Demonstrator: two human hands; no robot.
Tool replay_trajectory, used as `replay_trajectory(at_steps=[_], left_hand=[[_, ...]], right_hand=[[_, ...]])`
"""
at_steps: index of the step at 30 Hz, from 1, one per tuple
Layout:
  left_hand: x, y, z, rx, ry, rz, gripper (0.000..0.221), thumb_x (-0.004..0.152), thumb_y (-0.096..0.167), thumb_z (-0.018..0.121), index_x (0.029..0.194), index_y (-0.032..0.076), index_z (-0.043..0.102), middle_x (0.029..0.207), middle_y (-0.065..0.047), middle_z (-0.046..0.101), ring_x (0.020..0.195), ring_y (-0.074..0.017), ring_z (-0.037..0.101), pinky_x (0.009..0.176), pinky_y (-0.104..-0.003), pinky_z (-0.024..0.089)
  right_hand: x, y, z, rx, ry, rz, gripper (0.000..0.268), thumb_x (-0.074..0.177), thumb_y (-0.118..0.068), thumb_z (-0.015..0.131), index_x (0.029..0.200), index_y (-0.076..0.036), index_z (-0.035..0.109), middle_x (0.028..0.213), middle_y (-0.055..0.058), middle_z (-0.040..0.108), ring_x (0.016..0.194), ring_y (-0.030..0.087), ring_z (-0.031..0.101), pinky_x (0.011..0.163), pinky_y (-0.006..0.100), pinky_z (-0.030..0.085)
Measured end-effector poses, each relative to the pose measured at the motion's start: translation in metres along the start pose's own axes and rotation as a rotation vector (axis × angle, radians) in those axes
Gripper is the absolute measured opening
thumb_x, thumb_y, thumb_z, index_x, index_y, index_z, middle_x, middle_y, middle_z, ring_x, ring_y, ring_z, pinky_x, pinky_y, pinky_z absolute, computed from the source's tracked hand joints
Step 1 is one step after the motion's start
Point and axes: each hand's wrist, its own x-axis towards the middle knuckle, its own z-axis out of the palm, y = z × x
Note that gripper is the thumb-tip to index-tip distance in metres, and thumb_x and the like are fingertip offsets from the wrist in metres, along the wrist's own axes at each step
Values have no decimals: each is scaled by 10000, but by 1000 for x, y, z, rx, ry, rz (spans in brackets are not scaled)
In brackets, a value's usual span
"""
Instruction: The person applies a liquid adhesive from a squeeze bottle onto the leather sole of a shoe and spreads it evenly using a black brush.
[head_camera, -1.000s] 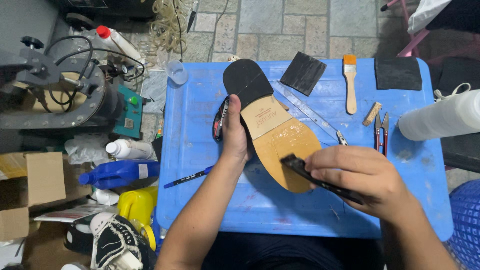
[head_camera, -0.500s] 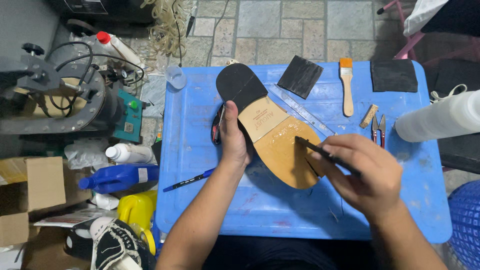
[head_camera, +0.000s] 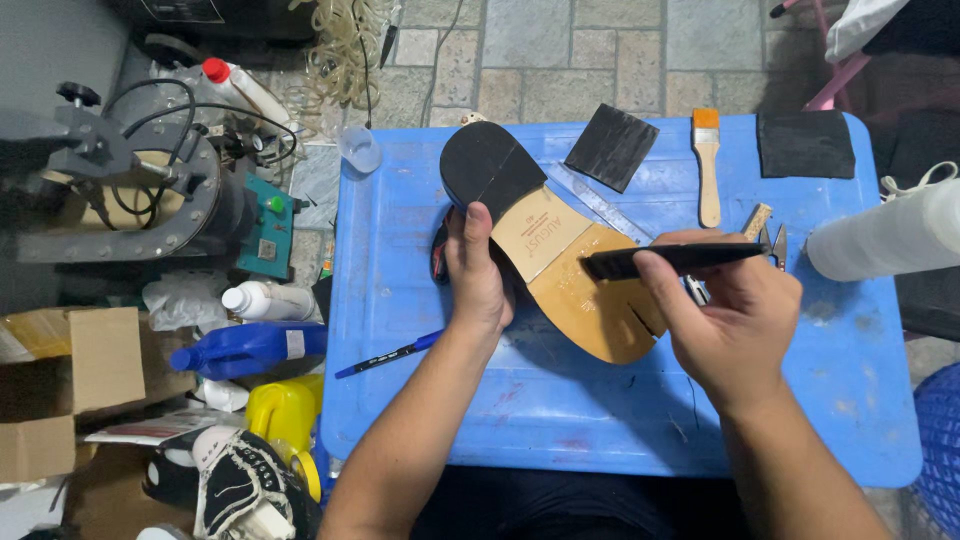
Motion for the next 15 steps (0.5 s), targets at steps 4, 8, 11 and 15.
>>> replay_trajectory(at_steps=[4, 8, 11, 15], left_hand=[[-1, 0, -1, -43, -13, -20, 659, 959, 511, 693, 1387, 35, 536, 1348, -84, 603, 1255, -195, 562, 1098, -376, 445], [1, -1, -2, -67, -17, -30, 664, 970, 514, 690, 1382, 15, 540, 1338, -105, 615, 1228, -210, 594, 1069, -376, 478], [1, -1, -3, -74, -15, -38, 670, 964, 518, 687, 1386, 21, 533, 1338, -103, 619, 1222, -210, 603, 1060, -371, 484], [0, -2, -2, -32, 2, -37, 675, 962, 522, 688, 1383, 19, 531, 1332, -108, 624, 1220, -208, 603, 1062, -371, 483]], right_hand=[[-6, -3, 0, 131, -13, 26, 139, 989, 12, 754, 1106, 44, 687, 1013, 81, 728, 866, 91, 688, 842, 238, 565], [-10, -2, 8, 233, -47, 171, 181, 925, -3, 759, 1085, 38, 685, 977, 79, 738, 842, 108, 705, 771, 239, 567], [-7, 1, 11, 231, -69, 228, 166, 934, -3, 760, 1080, 43, 696, 952, 86, 736, 827, 112, 692, 743, 241, 553], [-7, 2, 8, 119, -5, 155, 149, 960, -15, 758, 1085, 33, 691, 942, 81, 748, 812, 115, 716, 738, 241, 564]])
